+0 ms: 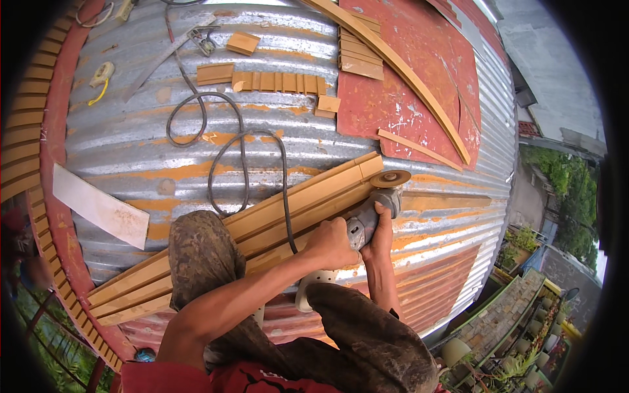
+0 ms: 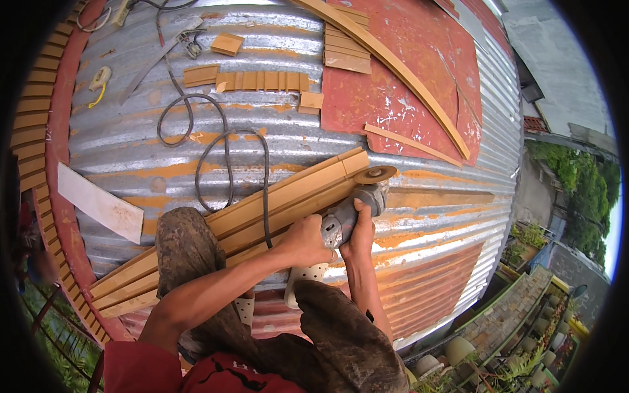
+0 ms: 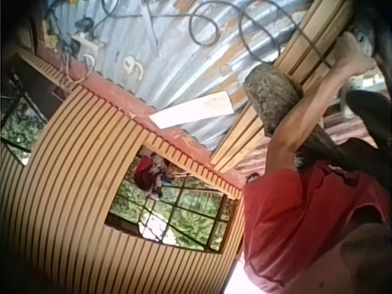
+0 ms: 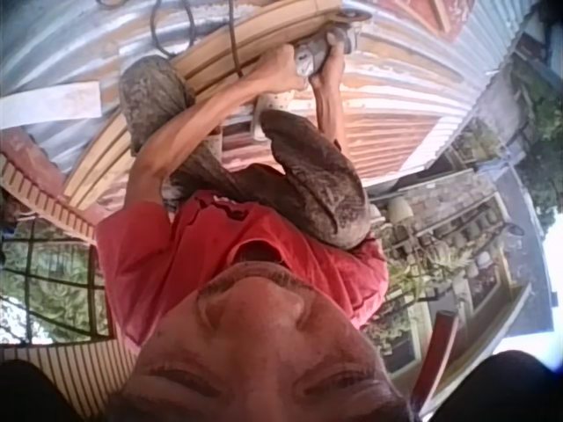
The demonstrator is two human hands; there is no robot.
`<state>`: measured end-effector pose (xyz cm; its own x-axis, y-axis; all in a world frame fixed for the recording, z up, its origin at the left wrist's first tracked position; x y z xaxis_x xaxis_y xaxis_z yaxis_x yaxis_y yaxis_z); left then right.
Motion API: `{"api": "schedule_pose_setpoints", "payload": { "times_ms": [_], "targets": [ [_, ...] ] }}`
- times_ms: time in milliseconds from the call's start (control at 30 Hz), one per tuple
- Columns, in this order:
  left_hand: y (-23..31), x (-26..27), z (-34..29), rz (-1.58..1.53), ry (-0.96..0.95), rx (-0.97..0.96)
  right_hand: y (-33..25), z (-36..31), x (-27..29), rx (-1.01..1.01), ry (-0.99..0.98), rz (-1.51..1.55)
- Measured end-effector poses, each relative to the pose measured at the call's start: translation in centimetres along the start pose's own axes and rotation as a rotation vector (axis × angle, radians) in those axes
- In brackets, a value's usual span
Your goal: The person marks wooden planks with a pencil, cuts them using an angle grinder, fits them against a wall structure to mark further, and cuts them again with the angle grinder.
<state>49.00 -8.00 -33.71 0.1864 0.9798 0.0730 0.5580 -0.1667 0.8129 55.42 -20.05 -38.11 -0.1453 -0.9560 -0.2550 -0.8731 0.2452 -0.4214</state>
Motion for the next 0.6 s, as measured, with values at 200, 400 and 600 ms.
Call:
{"api": "schedule_pose_setpoints", "payload": {
  "times_ms": [200,400,600],
  "targets": [
    [-0.03,0.03,-0.11,0.007,0.019,0.009,0.13,0.46,0.70,-0.002,-0.002,0.006],
    [-0.19,-0.01,0.03,0.008,0.020,0.003,0.12,0.41,0.34,0.005,-0.015,-0.013],
    [-0.35,-0.12,0.25,0.019,0.016,-0.015,0.08,0.56,0.51,0.008,-0.008,-0.011]
  ]
}}
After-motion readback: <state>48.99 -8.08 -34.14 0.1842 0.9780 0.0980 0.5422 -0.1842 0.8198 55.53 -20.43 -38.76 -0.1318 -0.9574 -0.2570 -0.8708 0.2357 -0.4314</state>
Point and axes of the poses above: each hand's wrist, its own z-axis towards the middle knuckle, its own x-axis out of the back of the hand, y = z × x, the point moved 10 cm from there along z, towards the middle knuckle, and after that the axes turned 11 degrees about -x, right-handed, at the moved point
